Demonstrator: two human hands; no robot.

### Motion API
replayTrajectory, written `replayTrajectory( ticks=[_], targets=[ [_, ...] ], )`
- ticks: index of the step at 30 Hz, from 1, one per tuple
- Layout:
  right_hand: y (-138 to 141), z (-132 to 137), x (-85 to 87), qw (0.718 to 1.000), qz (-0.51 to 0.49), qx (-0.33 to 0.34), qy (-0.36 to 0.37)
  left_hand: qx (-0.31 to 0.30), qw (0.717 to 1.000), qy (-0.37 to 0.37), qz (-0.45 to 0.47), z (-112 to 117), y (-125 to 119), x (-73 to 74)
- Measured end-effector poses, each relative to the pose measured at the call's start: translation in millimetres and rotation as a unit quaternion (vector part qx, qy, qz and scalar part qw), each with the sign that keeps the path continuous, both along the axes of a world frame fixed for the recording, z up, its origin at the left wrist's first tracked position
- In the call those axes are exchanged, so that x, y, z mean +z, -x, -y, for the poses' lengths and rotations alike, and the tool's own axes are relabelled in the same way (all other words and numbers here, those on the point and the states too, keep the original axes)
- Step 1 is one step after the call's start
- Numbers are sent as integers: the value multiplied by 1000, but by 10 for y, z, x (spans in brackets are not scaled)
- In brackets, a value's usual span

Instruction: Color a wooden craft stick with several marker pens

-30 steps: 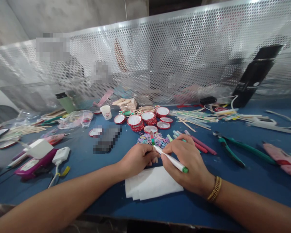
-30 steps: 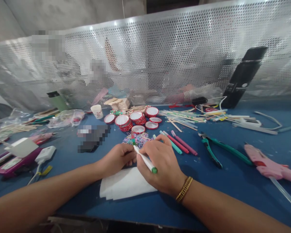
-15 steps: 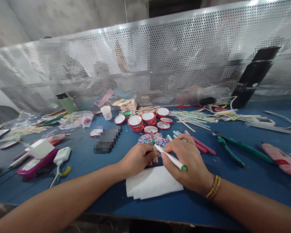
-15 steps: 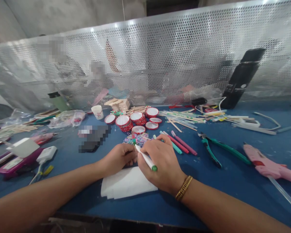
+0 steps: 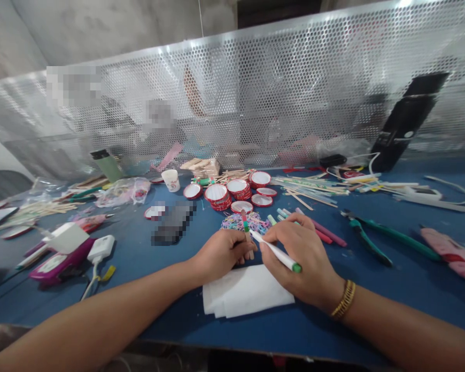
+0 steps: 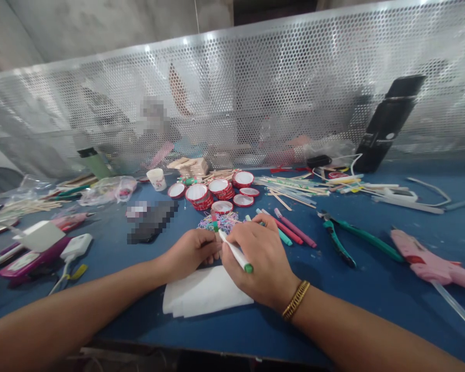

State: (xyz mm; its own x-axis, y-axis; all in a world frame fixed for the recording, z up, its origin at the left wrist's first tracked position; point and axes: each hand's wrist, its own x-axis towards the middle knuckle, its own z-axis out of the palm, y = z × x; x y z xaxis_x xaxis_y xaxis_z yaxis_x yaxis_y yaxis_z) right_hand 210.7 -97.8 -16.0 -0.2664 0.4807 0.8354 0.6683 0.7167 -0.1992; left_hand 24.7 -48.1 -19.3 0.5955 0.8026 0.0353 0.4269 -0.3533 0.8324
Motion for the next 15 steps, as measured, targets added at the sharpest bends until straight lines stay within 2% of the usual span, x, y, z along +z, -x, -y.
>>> replayTrajectory(
  ticks=[4, 11, 15],
  targets=[
    [-2, 6, 4, 1000, -3, 1, -22, 0, 1000, 0, 2, 13, 4, 10],
    [5, 0, -14, 1000, 11, 6, 7, 4, 1000, 0, -2, 13, 6, 8],
    [-3, -5, -11, 1000, 1, -5, -14, -5, 1000, 3, 11, 7, 5, 1]
  ],
)
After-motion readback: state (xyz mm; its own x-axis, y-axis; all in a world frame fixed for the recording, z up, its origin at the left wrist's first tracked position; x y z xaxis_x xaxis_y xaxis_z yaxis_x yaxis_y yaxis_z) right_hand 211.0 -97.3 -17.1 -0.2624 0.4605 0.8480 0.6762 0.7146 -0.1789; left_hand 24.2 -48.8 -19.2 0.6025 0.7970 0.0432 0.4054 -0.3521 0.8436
